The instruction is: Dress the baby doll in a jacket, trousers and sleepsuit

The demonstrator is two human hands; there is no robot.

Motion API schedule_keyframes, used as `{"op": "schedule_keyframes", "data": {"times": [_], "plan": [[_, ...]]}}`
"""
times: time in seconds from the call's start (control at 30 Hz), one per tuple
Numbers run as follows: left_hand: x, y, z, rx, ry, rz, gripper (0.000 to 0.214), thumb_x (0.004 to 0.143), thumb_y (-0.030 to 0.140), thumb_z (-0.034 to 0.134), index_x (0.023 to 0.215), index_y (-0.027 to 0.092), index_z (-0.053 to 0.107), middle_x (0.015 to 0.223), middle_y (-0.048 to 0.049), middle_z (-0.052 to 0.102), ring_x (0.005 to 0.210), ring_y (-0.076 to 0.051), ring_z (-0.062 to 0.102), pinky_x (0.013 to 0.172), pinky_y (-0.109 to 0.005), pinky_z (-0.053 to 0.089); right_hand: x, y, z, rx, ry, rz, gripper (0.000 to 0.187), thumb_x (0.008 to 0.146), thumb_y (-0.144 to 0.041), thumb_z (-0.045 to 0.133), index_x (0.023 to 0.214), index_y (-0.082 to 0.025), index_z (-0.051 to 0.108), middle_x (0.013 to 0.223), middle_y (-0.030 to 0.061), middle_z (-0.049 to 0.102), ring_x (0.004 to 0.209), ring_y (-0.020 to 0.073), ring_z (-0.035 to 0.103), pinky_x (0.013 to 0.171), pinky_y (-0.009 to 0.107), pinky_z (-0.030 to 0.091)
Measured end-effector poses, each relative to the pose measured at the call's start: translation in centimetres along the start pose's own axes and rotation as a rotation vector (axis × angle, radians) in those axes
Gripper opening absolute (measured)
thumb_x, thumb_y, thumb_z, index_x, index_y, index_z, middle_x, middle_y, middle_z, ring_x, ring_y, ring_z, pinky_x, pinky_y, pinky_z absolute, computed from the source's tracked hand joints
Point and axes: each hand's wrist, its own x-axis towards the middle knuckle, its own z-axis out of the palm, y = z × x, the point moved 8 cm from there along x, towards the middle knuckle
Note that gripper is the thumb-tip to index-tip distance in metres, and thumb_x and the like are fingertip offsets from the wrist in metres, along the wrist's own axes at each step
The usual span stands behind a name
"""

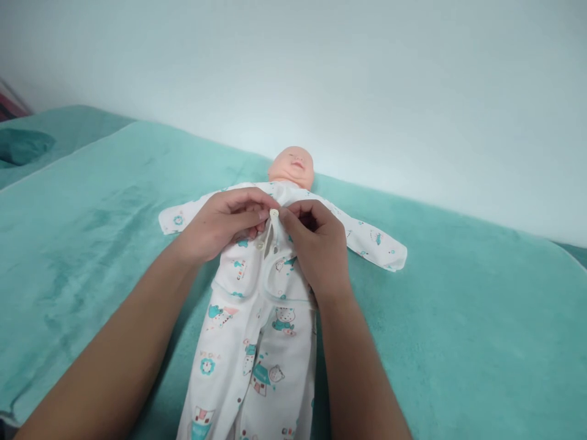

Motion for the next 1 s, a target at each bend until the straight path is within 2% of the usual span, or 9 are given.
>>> {"op": "schedule_keyframes", "data": {"times": [0.17,0.27,0.37,0.43,0.57,0.67,0.83,1.0], "plan": [[-0.5,0.6,-0.9,0.067,-0.026,-0.009,0.014,0.081,0.025,0.070,0.091,0.019,0.065,0.064,0.0020,0.057,0.056,-0.009,0.053,0.051,-0.020,0.042,-0.4,-1.2,-0.4,-0.040,-0.001,-0.045,0.015,0.085,-0.037,0.068,0.081,-0.022,0.066,0.074,-0.0007,0.063,0.067,0.0138,0.054,0.060,0.028,0.043],[-1.2,1.0,-1.0,0.206,-0.148,-0.065,0.018,0.079,0.032,0.073,0.089,0.019,0.068,0.065,0.0010,0.059,0.057,-0.010,0.053,0.049,-0.021,0.041,-1.3,-3.3,-1.1,-0.234,-0.019,-0.098,0.026,0.088,-0.043,0.065,0.072,-0.023,0.060,0.062,-0.0023,0.055,0.057,0.0122,0.047,0.053,0.028,0.036],[-1.8,1.4,-0.3,0.342,-0.284,-0.082,0.018,0.077,0.034,0.074,0.087,0.019,0.072,0.068,-0.0001,0.061,0.061,-0.011,0.054,0.051,-0.021,0.041,-2.3,-4.4,-0.6,-0.529,-0.198,-0.077,0.042,0.087,-0.051,0.064,0.059,-0.022,0.052,0.052,-0.0027,0.048,0.048,0.0110,0.038,0.046,0.030,0.026],[-1.9,1.6,0.0,0.402,-0.321,-0.063,0.015,0.078,0.033,0.072,0.085,0.019,0.073,0.071,-0.0006,0.063,0.063,-0.011,0.054,0.052,-0.021,0.041,-3.0,-4.3,0.0,-0.662,-0.320,-0.055,0.045,0.085,-0.053,0.066,0.057,-0.023,0.049,0.050,-0.0023,0.050,0.044,0.0108,0.036,0.044,0.031,0.021],[-1.9,1.8,0.1,0.362,-0.321,-0.054,0.009,0.080,0.027,0.069,0.081,0.018,0.070,0.075,-0.0011,0.065,0.066,-0.011,0.057,0.055,-0.021,0.044,-3.5,-4.1,0.4,-0.759,-0.351,-0.071,0.039,0.084,-0.039,0.067,0.057,-0.023,0.045,0.050,-0.0029,0.052,0.042,0.0104,0.034,0.043,0.031,0.019],[-2.0,1.7,-0.1,0.214,-0.342,-0.078,0.006,0.080,0.023,0.069,0.081,0.017,0.068,0.073,-0.0013,0.065,0.065,-0.011,0.059,0.056,-0.022,0.047,-3.4,-4.2,0.3,-0.731,-0.362,-0.067,0.032,0.084,-0.027,0.062,0.058,-0.022,0.043,0.051,-0.0035,0.050,0.044,0.0106,0.035,0.043,0.029,0.022],[-2.1,1.7,-0.4,0.001,-0.307,-0.060,0.005,0.080,0.018,0.073,0.083,0.016,0.070,0.070,-0.0014,0.066,0.061,-0.011,0.062,0.059,-0.024,0.052,-3.0,-4.9,-0.7,-0.466,-0.362,-0.026,0.008,0.084,-0.024,0.060,0.077,-0.025,0.063,0.068,-0.0019,0.062,0.056,0.0128,0.049,0.047,0.026,0.036],[-1.9,1.0,0.5,-0.016,-0.328,-0.132,0.003,0.080,0.018,0.073,0.083,0.016,0.071,0.069,-0.0018,0.068,0.062,-0.012,0.065,0.061,-0.024,0.054,-2.6,-3.1,0.5,-0.173,-0.509,0.109,0.014,0.086,-0.032,0.064,0.077,-0.022,0.066,0.066,-0.0011,0.060,0.060,0.0128,0.055,0.053,0.025,0.042]]}}
